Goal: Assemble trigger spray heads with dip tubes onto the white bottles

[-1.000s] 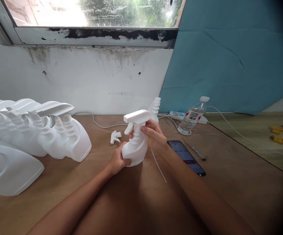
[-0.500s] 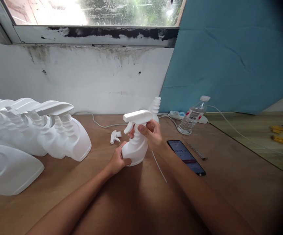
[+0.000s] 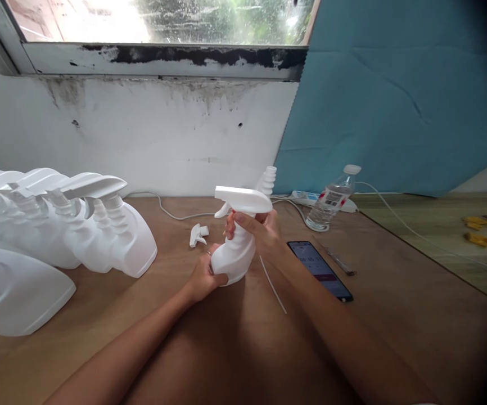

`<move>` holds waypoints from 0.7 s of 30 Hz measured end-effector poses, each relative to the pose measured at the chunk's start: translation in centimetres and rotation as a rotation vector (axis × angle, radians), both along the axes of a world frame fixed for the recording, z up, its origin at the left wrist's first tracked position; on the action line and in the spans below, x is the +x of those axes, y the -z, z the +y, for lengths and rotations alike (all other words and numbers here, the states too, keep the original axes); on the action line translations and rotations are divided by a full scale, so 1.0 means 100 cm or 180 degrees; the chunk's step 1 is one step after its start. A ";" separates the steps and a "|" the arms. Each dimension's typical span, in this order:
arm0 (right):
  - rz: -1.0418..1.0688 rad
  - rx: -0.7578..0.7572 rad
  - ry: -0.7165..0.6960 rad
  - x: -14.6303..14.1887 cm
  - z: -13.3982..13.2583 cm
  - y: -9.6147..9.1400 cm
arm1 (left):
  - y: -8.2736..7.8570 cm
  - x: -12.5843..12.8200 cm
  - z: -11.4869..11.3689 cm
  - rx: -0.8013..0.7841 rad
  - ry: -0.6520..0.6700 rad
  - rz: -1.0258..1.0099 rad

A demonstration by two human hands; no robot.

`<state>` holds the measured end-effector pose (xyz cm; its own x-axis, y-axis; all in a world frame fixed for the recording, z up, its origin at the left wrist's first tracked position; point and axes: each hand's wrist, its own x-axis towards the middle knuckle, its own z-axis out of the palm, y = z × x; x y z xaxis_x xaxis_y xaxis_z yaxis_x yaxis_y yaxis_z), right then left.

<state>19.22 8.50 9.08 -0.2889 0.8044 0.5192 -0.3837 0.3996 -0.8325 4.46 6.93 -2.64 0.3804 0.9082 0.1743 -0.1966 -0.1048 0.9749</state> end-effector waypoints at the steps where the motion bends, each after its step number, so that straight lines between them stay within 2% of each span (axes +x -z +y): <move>1: 0.0006 -0.0015 -0.0056 0.000 0.002 0.000 | 0.000 0.000 0.000 -0.0025 -0.0006 -0.0001; 4: 0.0095 -0.0004 -0.0251 0.000 0.006 0.001 | 0.000 0.000 0.002 -0.0083 -0.0027 -0.0006; 8: 0.0365 0.0031 -0.0299 0.001 0.007 0.003 | -0.001 0.000 0.002 -0.0107 -0.0001 -0.0067; 15: 0.0423 -0.0005 -0.0496 0.002 0.006 0.003 | 0.001 0.000 0.002 -0.0107 0.0079 -0.0121; 21: 0.0424 -0.0175 -0.0495 0.004 0.007 0.004 | -0.002 0.001 0.000 -0.0098 0.0113 -0.0115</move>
